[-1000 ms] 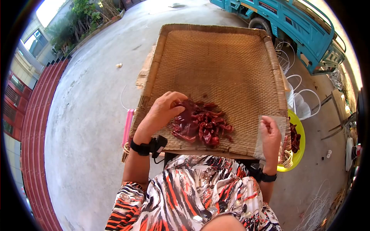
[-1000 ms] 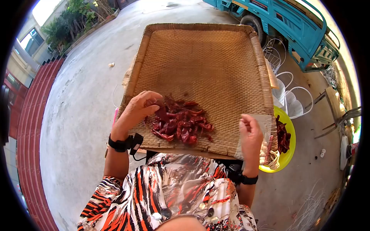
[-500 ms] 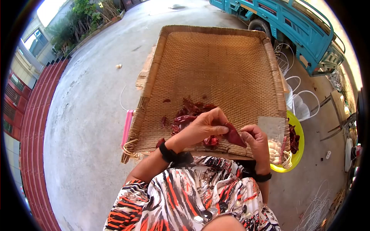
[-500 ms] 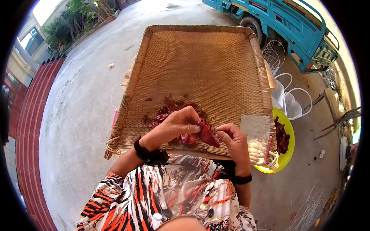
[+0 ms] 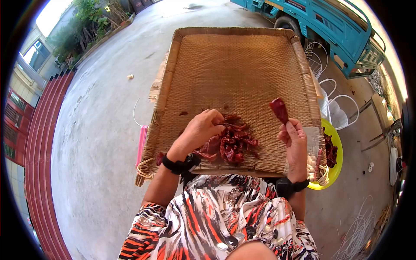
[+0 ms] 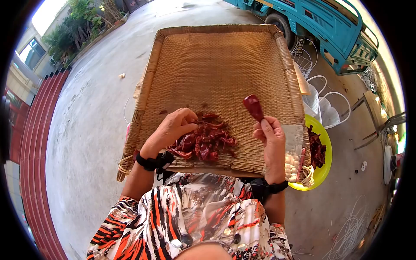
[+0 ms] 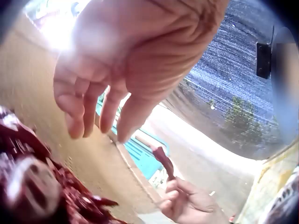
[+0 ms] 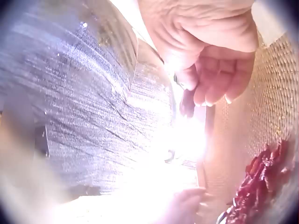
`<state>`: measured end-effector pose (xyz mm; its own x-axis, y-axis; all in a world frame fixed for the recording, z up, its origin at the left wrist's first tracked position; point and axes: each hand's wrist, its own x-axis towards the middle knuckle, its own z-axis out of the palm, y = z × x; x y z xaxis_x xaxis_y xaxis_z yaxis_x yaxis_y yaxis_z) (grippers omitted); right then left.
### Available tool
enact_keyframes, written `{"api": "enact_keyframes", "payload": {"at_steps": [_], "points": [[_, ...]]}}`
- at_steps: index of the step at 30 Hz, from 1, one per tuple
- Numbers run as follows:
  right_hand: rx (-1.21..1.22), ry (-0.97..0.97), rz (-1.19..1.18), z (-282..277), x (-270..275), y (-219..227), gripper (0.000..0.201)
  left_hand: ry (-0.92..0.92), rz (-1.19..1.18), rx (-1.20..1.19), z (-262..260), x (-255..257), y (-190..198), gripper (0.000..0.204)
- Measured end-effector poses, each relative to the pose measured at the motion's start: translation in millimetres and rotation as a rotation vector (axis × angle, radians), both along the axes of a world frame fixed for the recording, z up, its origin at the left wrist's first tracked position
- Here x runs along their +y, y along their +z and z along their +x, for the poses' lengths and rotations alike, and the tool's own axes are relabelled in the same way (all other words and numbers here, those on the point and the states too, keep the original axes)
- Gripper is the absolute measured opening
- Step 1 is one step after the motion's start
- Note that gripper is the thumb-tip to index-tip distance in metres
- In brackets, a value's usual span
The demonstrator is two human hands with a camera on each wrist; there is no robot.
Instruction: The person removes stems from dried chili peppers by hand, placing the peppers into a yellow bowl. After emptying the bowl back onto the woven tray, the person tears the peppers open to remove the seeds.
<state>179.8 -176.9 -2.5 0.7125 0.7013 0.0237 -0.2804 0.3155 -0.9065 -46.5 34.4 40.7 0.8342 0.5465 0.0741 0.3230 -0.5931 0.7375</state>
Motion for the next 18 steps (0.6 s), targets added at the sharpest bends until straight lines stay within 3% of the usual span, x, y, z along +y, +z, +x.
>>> {"api": "enact_keyframes", "payload": {"at_steps": [4,8,12,15,16,18], "points": [[0.319,-0.133,0.280,30,-18,-13,0.017,0.049,0.182,0.177,-28,16,-7,0.032],[0.559,-0.188,0.619,77,-51,-44,0.024,0.028,0.135,0.288,-32,27,-26,0.032],[0.779,-0.222,0.720,79,-73,-35,0.027,0.044,0.194,0.323,-29,19,-21,0.032],[0.567,-0.030,0.577,67,-61,-31,0.025,0.020,0.258,0.241,-21,14,-1,0.033],[0.467,-0.068,0.430,49,-48,-15,0.026,-0.001,0.285,0.197,-19,11,4,0.033],[0.186,0.071,0.205,22,-24,1,0.025,-0.065,0.204,0.102,-11,-2,12,0.032]]}}
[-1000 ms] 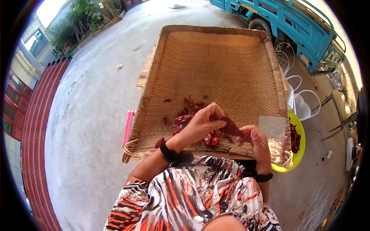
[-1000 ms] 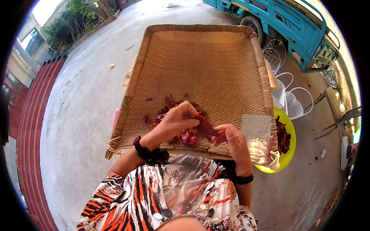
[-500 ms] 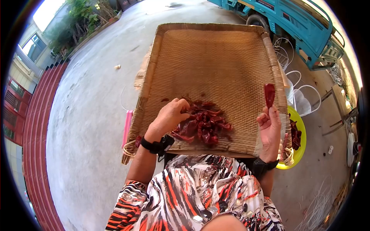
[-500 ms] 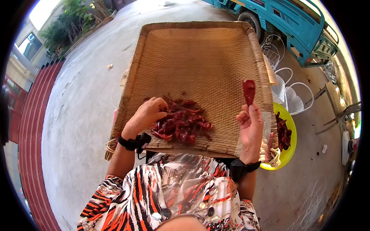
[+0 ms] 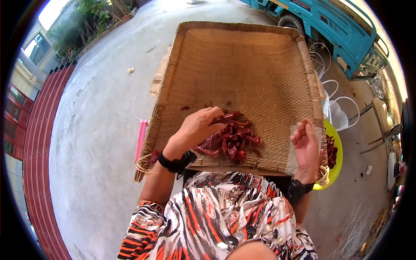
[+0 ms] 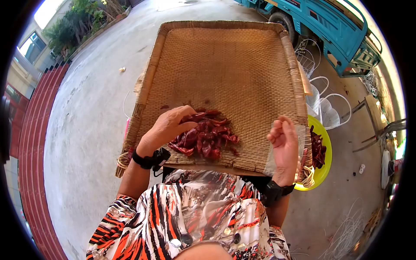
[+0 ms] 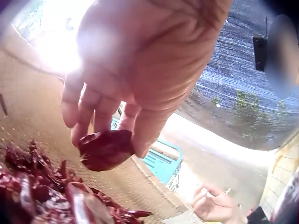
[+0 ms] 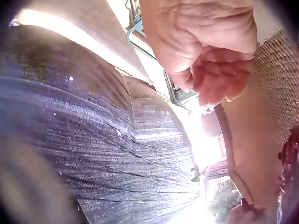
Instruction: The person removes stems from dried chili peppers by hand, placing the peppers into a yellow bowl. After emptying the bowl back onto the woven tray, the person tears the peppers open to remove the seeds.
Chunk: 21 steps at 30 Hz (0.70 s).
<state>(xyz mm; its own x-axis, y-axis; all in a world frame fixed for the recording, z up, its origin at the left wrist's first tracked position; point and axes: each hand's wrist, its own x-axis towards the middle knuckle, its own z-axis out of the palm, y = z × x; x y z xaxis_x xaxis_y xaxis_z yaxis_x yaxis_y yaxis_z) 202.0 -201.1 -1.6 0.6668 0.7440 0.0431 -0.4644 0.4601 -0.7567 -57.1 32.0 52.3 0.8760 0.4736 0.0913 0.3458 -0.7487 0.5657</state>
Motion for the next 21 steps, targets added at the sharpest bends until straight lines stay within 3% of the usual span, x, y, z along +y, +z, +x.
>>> {"api": "enact_keyframes", "payload": {"at_steps": [3,6,8,11,14,17,19,21], "points": [[-0.353,0.207,-0.272,-41,31,22,0.026,-0.190,-0.045,-0.122,16,-18,0,0.027],[-0.564,0.410,-0.355,-58,50,16,0.026,-0.311,-0.214,-0.203,30,-31,-5,0.027],[-0.528,0.453,-0.336,-58,54,6,0.026,-0.369,-0.240,-0.230,35,-36,-10,0.027],[-0.420,0.508,-0.345,-57,52,-2,0.024,-0.244,-0.518,-0.223,37,-45,-15,0.028],[-0.313,0.534,-0.320,-62,51,-2,0.021,-0.165,-0.572,-0.357,42,-51,-20,0.030],[-0.316,0.417,-0.339,-58,50,-5,0.019,-0.033,-0.804,-0.165,38,-47,3,0.032],[-0.262,0.267,-0.306,-49,44,-7,0.018,-0.019,-0.374,-0.282,33,-31,-3,0.037],[-0.123,0.084,-0.204,-33,30,-6,0.017,0.093,-0.076,-0.090,10,-6,3,0.035]]}}
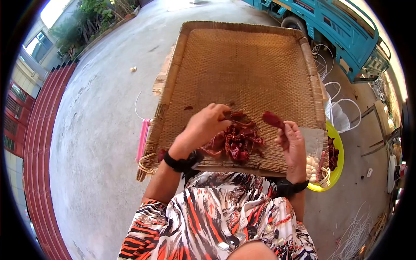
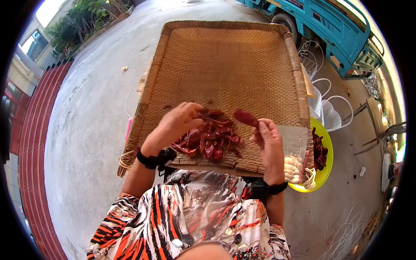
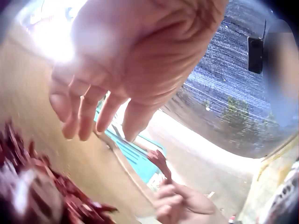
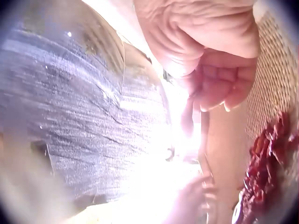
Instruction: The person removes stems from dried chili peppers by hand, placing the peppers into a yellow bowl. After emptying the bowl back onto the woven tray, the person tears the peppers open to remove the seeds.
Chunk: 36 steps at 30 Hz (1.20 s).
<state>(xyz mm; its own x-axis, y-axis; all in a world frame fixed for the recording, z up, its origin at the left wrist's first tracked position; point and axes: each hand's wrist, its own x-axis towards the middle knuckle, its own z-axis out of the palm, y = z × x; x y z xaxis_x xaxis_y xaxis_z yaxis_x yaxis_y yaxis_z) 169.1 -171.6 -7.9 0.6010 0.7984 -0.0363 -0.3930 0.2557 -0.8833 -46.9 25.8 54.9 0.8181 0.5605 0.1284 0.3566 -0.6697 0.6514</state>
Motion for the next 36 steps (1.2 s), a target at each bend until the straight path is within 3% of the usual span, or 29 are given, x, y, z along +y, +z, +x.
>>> {"api": "enact_keyframes", "payload": {"at_steps": [2,6,9,10,15,18,23,26,27,30,33,36], "points": [[0.139,-0.184,0.129,20,-18,-3,0.018,0.107,0.204,0.186,-27,29,-9,0.032],[0.462,-0.268,0.481,77,-62,-38,0.018,0.256,0.171,0.564,-62,50,-7,0.034],[0.669,-0.336,0.792,99,-91,-49,0.027,0.224,0.136,0.497,-79,69,-40,0.029],[0.731,-0.382,0.768,93,-93,-39,0.029,0.176,0.074,0.451,-81,73,-46,0.026],[0.548,-0.162,0.618,74,-75,-31,0.027,-0.006,-0.065,0.306,-79,82,-62,0.017],[0.405,-0.186,0.299,49,-51,-24,0.024,0.038,-0.125,0.252,-65,60,-30,0.019],[-0.149,0.147,-0.006,-2,-10,9,0.023,-0.066,-0.259,0.029,-20,14,19,0.021],[-0.335,0.331,-0.120,-29,6,27,0.022,-0.145,-0.228,-0.075,4,-6,21,0.021],[-0.375,0.388,-0.154,-34,10,31,0.022,-0.178,-0.314,-0.094,12,-11,17,0.019],[-0.453,0.418,-0.161,-41,16,31,0.020,-0.204,-0.572,-0.165,31,-27,8,0.018],[-0.394,0.384,-0.202,-34,14,15,0.018,-0.243,-0.623,-0.187,37,-29,-10,0.016],[-0.349,0.259,-0.152,-21,8,4,0.017,-0.269,-0.373,-0.122,28,-21,-5,0.018]]}}
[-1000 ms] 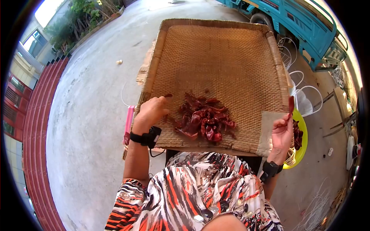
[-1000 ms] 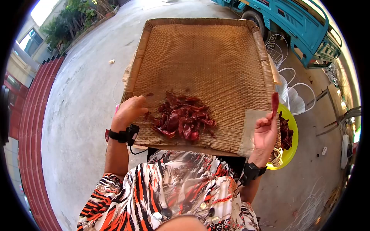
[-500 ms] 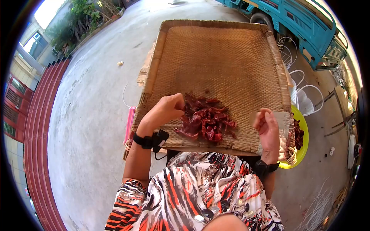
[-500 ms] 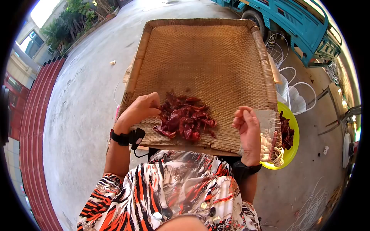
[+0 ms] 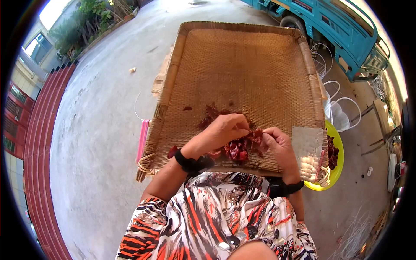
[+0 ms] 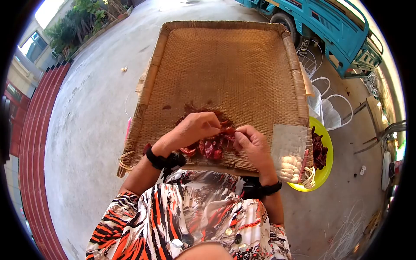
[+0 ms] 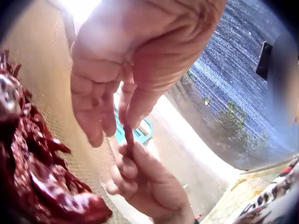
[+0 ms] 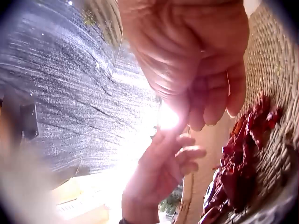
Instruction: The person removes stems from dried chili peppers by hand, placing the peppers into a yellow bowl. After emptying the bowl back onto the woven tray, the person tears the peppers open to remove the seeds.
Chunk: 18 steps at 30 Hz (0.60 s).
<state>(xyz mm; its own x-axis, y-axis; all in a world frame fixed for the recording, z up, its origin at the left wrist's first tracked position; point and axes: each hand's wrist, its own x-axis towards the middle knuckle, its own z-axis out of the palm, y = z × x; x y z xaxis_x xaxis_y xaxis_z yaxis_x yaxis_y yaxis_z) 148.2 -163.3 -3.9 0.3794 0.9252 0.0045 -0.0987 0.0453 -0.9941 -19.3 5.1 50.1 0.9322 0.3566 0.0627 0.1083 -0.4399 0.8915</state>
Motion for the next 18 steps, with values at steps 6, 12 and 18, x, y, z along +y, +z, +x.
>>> {"api": "enact_keyframes", "payload": {"at_steps": [6,12,18], "points": [[0.619,-0.473,0.377,57,-38,-11,0.019,-0.022,0.113,0.191,-27,17,1,0.022],[1.127,-0.413,0.886,118,-95,-49,0.029,-0.285,0.310,0.198,-20,-5,-28,0.034],[1.006,-0.422,0.765,97,-88,-34,0.030,-0.239,0.491,0.211,-19,-16,-35,0.026]]}}
